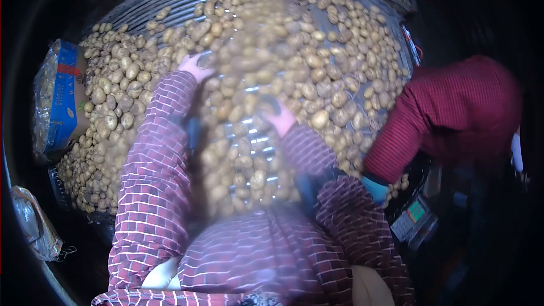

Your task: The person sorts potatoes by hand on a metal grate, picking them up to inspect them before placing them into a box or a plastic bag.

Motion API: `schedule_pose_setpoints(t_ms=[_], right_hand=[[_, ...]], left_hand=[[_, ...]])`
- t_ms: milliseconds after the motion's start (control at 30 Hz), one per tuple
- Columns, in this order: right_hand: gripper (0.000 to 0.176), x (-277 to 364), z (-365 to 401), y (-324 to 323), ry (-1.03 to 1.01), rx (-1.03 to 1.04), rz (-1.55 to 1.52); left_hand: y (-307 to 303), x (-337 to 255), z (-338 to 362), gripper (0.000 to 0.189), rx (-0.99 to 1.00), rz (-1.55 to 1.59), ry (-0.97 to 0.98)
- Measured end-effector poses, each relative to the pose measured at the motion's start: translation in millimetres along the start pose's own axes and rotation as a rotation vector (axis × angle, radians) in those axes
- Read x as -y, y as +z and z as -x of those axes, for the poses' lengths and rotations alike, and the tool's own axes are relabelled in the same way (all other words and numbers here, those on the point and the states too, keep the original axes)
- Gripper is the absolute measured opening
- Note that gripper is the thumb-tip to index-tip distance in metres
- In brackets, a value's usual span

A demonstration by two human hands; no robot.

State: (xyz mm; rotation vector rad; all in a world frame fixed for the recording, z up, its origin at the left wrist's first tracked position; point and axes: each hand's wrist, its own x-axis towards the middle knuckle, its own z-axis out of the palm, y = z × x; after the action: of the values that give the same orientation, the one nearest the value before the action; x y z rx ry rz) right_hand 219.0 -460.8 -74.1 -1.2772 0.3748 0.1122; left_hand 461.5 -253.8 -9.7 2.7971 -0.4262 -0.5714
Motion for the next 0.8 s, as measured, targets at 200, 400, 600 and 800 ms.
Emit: schedule_pose_setpoints(t_ms=[200,400,600,800], right_hand=[[0.067,29.7,31.9,-2.1,0.058,-0.213,0.316],[0.031,29.7,150.5,-35.8,-0.047,-0.197,-0.116],[0.026,-113.7,284.0,-95.1,-0.272,-0.489,-0.818],[0.035,-206.1,474.3,-96.3,-0.239,-1.194,-0.772]], left_hand=[[37.8,56.3,-14.6,0.071,-0.061,0.377,0.408],[40.1,121.4,-63.2,0.096,-0.428,-0.204,0.101],[25.6,71.8,10.8,0.087,-0.710,-0.056,0.228],[61.2,43.6,100.5,0.071,-0.646,0.350,0.398]])
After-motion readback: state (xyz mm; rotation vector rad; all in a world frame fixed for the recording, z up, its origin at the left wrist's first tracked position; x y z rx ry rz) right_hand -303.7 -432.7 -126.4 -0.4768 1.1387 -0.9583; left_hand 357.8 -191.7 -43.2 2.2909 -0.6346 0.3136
